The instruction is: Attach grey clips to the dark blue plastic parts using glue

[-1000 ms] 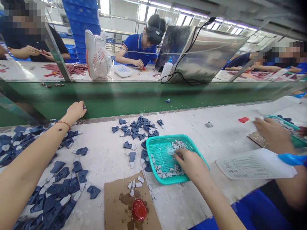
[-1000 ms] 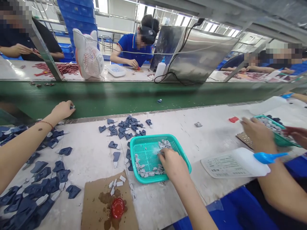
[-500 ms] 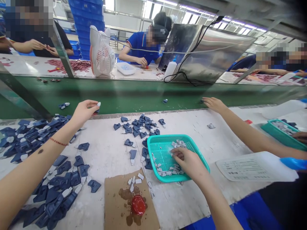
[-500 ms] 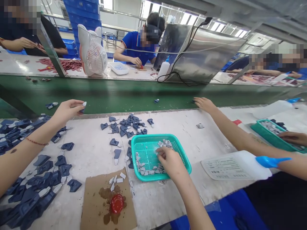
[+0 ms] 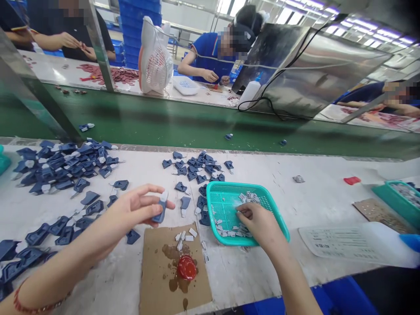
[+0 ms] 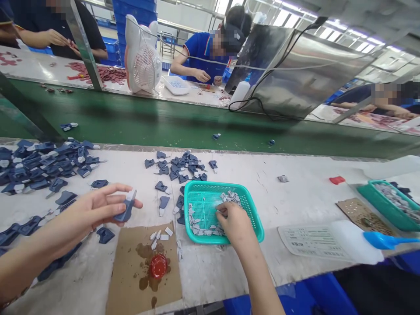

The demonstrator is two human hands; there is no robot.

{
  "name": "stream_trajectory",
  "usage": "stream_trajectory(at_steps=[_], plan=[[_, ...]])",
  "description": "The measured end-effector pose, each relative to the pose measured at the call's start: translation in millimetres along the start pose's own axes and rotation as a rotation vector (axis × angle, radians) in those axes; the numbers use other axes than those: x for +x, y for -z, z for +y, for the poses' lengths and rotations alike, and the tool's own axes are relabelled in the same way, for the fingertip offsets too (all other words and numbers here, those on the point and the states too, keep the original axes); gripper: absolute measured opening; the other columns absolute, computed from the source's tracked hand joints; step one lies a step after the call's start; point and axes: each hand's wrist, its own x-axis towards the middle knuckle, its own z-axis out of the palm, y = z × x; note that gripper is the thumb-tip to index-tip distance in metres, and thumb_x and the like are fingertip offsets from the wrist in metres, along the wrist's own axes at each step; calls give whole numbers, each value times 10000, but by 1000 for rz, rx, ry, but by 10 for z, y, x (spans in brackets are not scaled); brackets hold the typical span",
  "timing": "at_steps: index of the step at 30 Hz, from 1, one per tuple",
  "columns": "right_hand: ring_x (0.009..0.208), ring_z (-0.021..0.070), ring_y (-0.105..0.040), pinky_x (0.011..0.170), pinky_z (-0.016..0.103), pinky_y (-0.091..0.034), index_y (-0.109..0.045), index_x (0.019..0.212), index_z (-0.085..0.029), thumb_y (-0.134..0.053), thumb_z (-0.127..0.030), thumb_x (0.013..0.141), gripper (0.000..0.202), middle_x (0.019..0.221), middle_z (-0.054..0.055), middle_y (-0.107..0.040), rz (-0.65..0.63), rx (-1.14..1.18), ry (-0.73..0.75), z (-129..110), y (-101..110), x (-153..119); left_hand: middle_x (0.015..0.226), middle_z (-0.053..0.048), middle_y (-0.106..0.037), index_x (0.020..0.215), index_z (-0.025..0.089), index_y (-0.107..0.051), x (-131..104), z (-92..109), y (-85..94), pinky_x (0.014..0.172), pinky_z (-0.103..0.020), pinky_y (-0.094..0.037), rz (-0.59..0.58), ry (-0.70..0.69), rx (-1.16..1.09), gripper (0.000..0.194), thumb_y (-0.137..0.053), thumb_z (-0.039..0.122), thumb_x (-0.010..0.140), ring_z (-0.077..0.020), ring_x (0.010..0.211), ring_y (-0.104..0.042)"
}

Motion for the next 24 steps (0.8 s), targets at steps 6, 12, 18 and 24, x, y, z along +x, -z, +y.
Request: stream_trajectory(at_steps=[6,12,18,24], plan=[[708,211,-709,620,280,-526,-726,863,-179,-593,-206,773,163,750,53,-747,-27,34,2,-7,26,-25,1177,-85,-711,1179,248,-535,-220,-446,-59,801,-292,-478,-27,90,-33,384,-656,434,866,-218,1022,-625],[759,233,-717,637,302,-530,-740,874,-177,-539,-248,822,220,848,84,-765,5,3,-18,52,65,-113,1159,-64,-713,1131,255,-540,-325,-719,-50,815,-282,-474,14,109,-72,361,-658,453,853,-224,1064,-623],[768,260,-710,651,327,-524,-745,757,-211,-566,-279,802,196,831,79,-768,25,-41,-4,30,14,-133,1138,-88,-723,1133,245,-560,-344,-885,-46,777,-307,-493,-8,134,-159,431,-660,529,825,-252,1042,-633],[658,221,-687,563,289,-498,-715,727,-214,-584,-278,778,154,707,52,-742,6,-47,11,-6,6,-125,1103,-78,-739,1098,238,-588,-358,-951,-79,746,-298,-469,-15,125,-226,406,-673,521,820,-231,952,-651]])
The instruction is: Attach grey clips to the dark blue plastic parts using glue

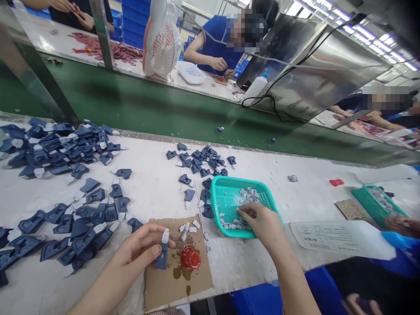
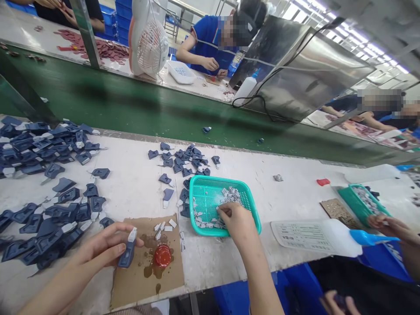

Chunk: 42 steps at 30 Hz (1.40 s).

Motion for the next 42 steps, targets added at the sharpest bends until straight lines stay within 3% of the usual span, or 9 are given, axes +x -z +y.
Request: stream_trajectory(at_steps=[7,12,16,21,32,38,42], plan=[[700,227,-678,604,298,-480,-631,669,-229,-579,-260,731,86,732,46,-731,-16,2,53,-40,14,61,1106,-54,-731,1098,257,-569,-21,-47,45,776,-283,-453,-66,5,32,366,-647,511,846,-204,946,-629],[684,231,-667,596,307,-472,-594,636,-239,-554,-295,753,137,694,49,-708,-36,30,92,-83,23,60,1058,-61,-740,1088,246,-583,-44,-68,22,761,-291,-435,-24,-29,-4,330,-649,468,852,-214,936,-636],[676,224,-666,578,301,-491,-624,697,-238,-562,-328,782,139,726,51,-719,-54,70,105,-106,60,13,1055,-63,-741,1081,246,-589,-38,-87,34,759,-297,-435,-49,-39,5,308,-644,455,861,-210,914,-629],[743,241,-702,617,320,-542,-682,914,-203,-558,-417,838,258,839,86,-755,-24,99,50,-94,80,6,1053,-61,-747,1079,251,-589,-34,-108,51,748,-289,-440,-34,-43,-8,300,-649,448,861,-211,923,-641],[696,234,-669,611,319,-502,-660,687,-226,-575,-327,762,151,737,61,-724,-24,60,88,-167,-2,43,1029,-78,-754,1063,233,-582,-37,-87,-8,750,-296,-471,-43,-1,-111,360,-692,476,821,-209,902,-664],[687,238,-666,580,326,-507,-692,935,-201,-563,-397,809,267,778,75,-722,-2,54,98,-141,35,-17,1040,-80,-741,1059,231,-580,-40,-105,-3,737,-290,-493,-40,-8,-110,383,-716,478,799,-210,906,-668],[681,240,-666,573,329,-504,-704,842,-221,-560,-379,807,217,774,72,-733,-14,45,113,-150,28,8,1044,-77,-728,1048,230,-594,-45,-113,-8,728,-285,-500,-36,-24,-103,370,-721,472,798,-210,907,-665]])
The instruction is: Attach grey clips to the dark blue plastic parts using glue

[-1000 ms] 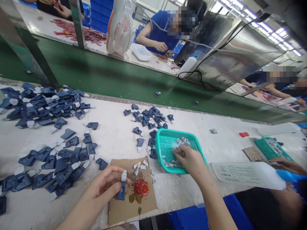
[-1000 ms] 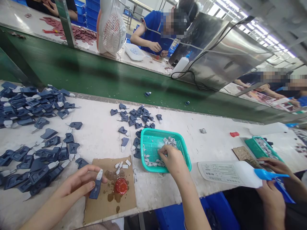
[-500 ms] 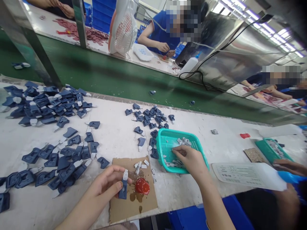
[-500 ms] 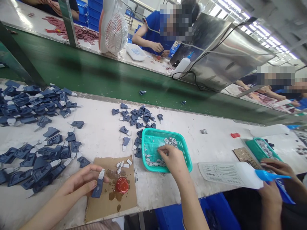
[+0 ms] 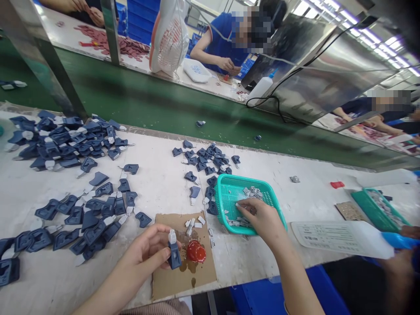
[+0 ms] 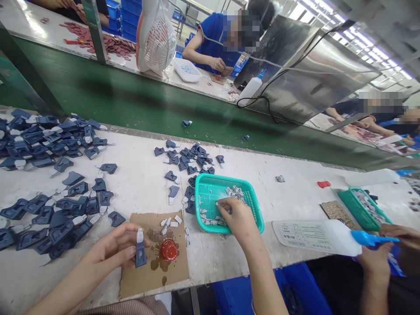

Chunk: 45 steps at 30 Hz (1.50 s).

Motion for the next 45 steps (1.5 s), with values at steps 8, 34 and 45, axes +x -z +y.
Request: stream_trajectory(at_steps=[8,34,45], plan=[[719,238,-651,635,346,-519,-662,829,-214,-546,-379,824,202,825,87,-710,92,44,7,-174,78,-149,999,-66,-703,999,197,-663,-10,-56,24,766,-283,-496,-31,-50,9,292,-728,408,809,-194,888,-637],[857,202,-636,722,316,-525,-595,880,-211,-487,-104,925,159,905,50,-621,-257,154,281,-1161,-146,-976,1006,-66,-726,954,199,-630,-111,-144,-21,812,-311,-492,-16,-162,154,92,-612,223,867,-210,912,-665],[920,168,-654,783,250,-502,-662,866,-248,-612,-213,902,72,944,13,-687,-235,536,181,-1329,40,-947,1007,-48,-700,907,209,-617,-38,-190,-106,816,-312,-523,-18,-216,92,79,-631,179,836,-210,968,-670]])
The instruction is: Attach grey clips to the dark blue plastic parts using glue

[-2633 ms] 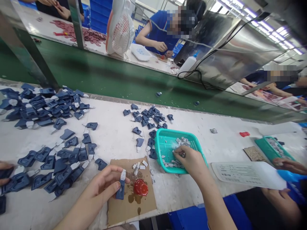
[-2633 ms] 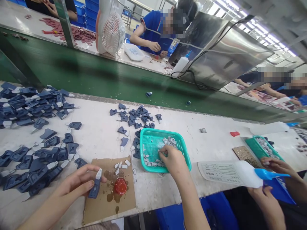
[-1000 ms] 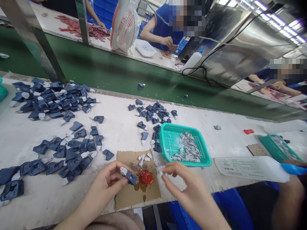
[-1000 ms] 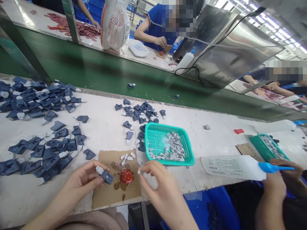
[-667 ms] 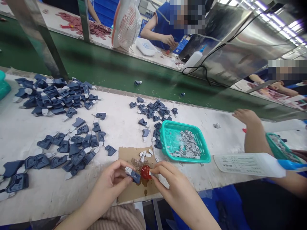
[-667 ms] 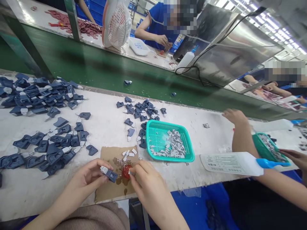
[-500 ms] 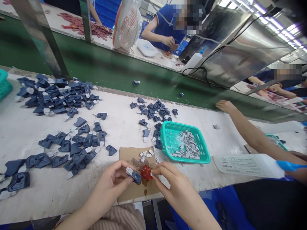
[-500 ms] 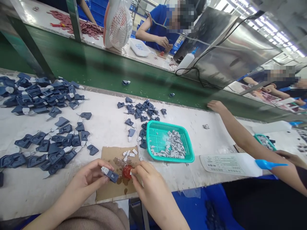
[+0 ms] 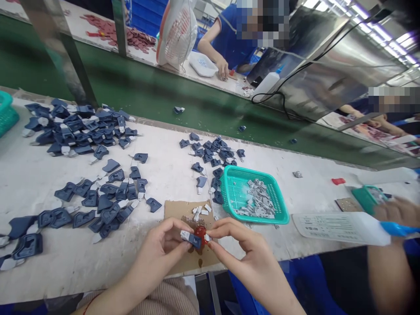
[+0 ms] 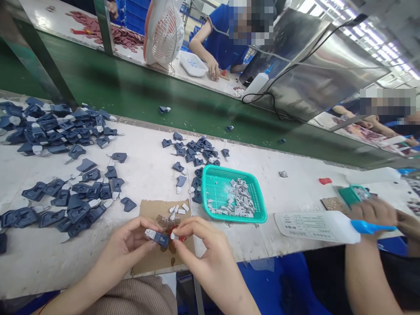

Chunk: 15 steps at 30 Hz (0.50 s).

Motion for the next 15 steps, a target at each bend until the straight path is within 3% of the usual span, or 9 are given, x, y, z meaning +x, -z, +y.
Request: stream_trajectory(at_steps=[5,15], plan=[[919,138,-651,822,233,-485,-667,864,-245,-620,-158,885,101,953,-7,-690,-43,53,44,-107,-49,62,981,-32,-696,907,215,-619,-2,-1,-20,792,-281,-528,9,-27,-39,69,-639,188,846,-177,918,-673],[909,148,-634,785,246,-483,-661,861,-235,-609,-135,887,115,952,7,-667,-74,87,26,-72,-109,82,937,-32,-696,889,203,-635,16,5,-44,779,-260,-551,43,-58,-82,91,-652,147,818,-164,880,-683]])
